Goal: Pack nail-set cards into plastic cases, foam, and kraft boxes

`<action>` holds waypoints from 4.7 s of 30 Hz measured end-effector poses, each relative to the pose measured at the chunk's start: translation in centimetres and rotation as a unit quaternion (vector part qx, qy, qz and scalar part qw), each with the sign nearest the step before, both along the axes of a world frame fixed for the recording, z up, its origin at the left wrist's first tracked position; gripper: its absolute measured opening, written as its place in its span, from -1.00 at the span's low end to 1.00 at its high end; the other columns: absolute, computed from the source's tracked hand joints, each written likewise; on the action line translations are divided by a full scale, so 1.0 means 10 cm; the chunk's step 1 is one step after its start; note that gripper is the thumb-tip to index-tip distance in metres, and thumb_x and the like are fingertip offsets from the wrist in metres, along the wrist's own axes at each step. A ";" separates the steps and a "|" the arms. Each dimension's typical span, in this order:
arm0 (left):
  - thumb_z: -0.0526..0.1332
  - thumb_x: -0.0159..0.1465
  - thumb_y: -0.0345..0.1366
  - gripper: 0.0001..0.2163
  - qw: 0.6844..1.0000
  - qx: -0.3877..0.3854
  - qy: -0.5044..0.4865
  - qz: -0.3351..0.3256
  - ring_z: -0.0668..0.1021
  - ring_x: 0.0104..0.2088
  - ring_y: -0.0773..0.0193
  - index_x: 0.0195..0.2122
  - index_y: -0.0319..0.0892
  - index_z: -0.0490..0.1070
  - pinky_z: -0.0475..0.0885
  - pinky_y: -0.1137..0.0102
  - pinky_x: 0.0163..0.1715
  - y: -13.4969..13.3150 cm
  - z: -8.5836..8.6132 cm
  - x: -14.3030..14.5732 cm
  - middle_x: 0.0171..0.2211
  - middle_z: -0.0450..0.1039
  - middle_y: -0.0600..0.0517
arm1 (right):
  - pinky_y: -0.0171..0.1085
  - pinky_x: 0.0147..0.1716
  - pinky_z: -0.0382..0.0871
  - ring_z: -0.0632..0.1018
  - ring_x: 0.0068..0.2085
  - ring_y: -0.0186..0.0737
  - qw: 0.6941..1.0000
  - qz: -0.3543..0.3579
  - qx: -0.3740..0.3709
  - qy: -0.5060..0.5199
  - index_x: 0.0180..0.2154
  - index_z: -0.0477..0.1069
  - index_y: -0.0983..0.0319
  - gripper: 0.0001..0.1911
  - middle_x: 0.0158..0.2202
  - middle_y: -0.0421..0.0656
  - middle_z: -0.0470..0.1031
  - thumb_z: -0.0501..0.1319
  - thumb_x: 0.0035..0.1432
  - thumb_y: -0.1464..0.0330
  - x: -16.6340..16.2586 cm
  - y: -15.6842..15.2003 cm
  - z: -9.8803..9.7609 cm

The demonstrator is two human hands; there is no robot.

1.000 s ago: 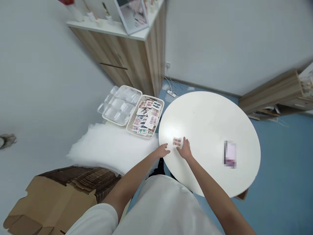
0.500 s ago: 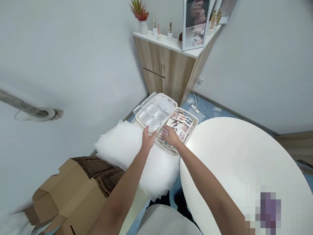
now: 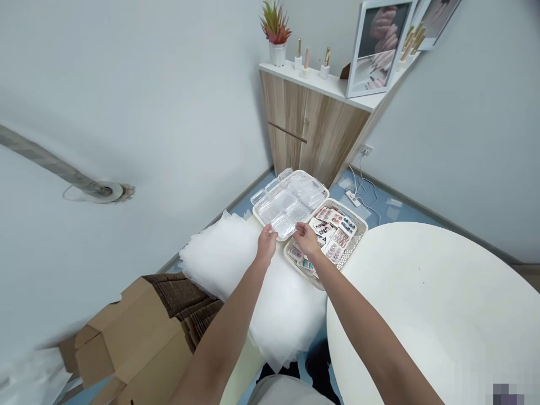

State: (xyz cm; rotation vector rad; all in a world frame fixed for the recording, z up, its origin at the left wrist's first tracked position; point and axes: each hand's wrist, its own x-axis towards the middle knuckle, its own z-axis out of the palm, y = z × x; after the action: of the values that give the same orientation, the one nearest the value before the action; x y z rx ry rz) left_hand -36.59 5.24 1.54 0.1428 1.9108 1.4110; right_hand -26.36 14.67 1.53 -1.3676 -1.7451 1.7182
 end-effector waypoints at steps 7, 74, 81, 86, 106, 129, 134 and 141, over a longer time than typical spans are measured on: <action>0.15 0.08 -0.34 -0.58 0.999 0.011 0.032 0.033 0.42 -0.08 0.21 0.01 -0.17 0.28 0.29 0.35 -0.08 -0.01 0.03 0.02 0.01 0.31 -0.08 | -0.21 -0.29 0.40 0.46 -0.34 -0.27 1.000 -0.015 0.006 -0.004 -0.09 0.26 0.22 -0.54 -0.27 -0.14 0.41 0.16 -0.12 0.29 -0.04 -0.06 -0.06; 0.45 -0.25 -0.35 -0.10 0.738 0.067 -0.107 -0.663 0.42 -0.08 0.12 0.15 -0.06 0.07 0.33 0.15 -0.11 -0.79 0.29 4.09 0.07 0.19 -0.20 | -0.32 -0.46 0.17 0.35 -0.37 -0.28 0.969 0.118 0.132 -0.172 -0.24 0.21 0.17 -0.58 -0.21 -0.17 0.34 0.26 -0.23 0.34 5.09 -1.71 0.81; 0.45 -0.29 -0.38 -0.26 0.719 0.096 -0.131 -0.675 0.47 -0.13 0.12 -0.01 -0.18 0.26 0.39 0.20 -0.17 -0.81 0.31 4.09 -0.10 0.36 -0.16 | -0.27 -0.37 0.23 0.39 -0.27 -0.19 0.972 0.134 0.136 -0.140 -0.29 0.29 0.17 -0.62 -0.22 -0.17 0.39 0.29 -0.26 0.35 5.01 -1.73 0.85; 0.45 -0.26 -0.36 -0.29 0.739 0.104 -0.148 -0.649 0.42 -0.05 0.02 -0.02 -0.22 0.25 0.45 0.22 -0.27 -0.83 0.32 4.09 -0.12 0.38 -0.18 | -0.28 -0.39 0.27 0.43 -0.29 -0.23 0.988 0.100 0.069 -0.096 -0.27 0.35 0.13 -0.62 -0.23 -0.21 0.41 0.28 -0.27 0.38 5.03 -1.69 0.86; 0.34 -0.02 -0.19 -0.55 0.783 0.006 -0.234 -0.576 0.53 -0.26 0.24 -0.12 -0.20 0.30 0.42 0.25 -0.21 -0.84 0.37 4.06 -0.22 0.39 -0.10 | -0.17 -0.05 0.28 0.43 -0.03 -0.18 0.999 0.020 -0.012 -0.025 -0.22 0.32 0.17 -0.68 -0.13 -0.14 0.43 0.19 -0.13 0.42 5.23 -1.41 0.85; 0.25 0.05 -0.30 -0.85 0.848 -0.069 -0.033 -0.524 0.47 -0.49 0.36 -0.35 -0.20 0.39 0.44 0.31 -0.31 -0.79 -0.26 4.16 -0.46 0.40 0.04 | -0.18 -0.12 0.28 0.40 -0.14 -0.20 0.983 -0.110 0.049 -0.137 -0.09 0.34 0.14 -0.65 -0.19 -0.12 0.35 -0.07 0.18 0.22 5.20 -1.04 0.07; 0.22 0.05 -0.34 -0.88 0.851 -0.087 -0.005 -0.518 0.46 -0.49 0.36 -0.36 -0.19 0.38 0.44 0.34 -0.34 -0.71 -0.38 4.17 -0.47 0.40 0.04 | -0.17 -0.11 0.27 0.39 -0.15 -0.20 0.982 -0.080 0.043 -0.167 0.00 0.27 0.15 -0.61 -0.20 -0.09 0.30 -0.08 0.15 0.36 5.19 -0.88 -0.10; 0.20 0.05 -0.38 -0.89 0.852 -0.117 0.045 -0.509 0.48 -0.47 0.34 -0.36 -0.19 0.39 0.42 0.35 -0.31 -0.62 -0.68 4.19 -0.43 0.42 0.03 | -0.23 -0.32 0.35 0.42 -0.37 -0.29 0.972 -0.169 0.005 -0.164 -0.24 0.36 0.16 -0.76 -0.31 -0.20 0.40 0.02 0.03 0.33 5.11 -0.65 -0.49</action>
State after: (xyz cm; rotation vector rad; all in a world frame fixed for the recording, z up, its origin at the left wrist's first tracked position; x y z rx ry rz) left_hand 5.36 -0.95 -5.28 0.9592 1.6141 0.4463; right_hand 24.79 8.17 -3.33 -1.9044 -1.5533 1.3574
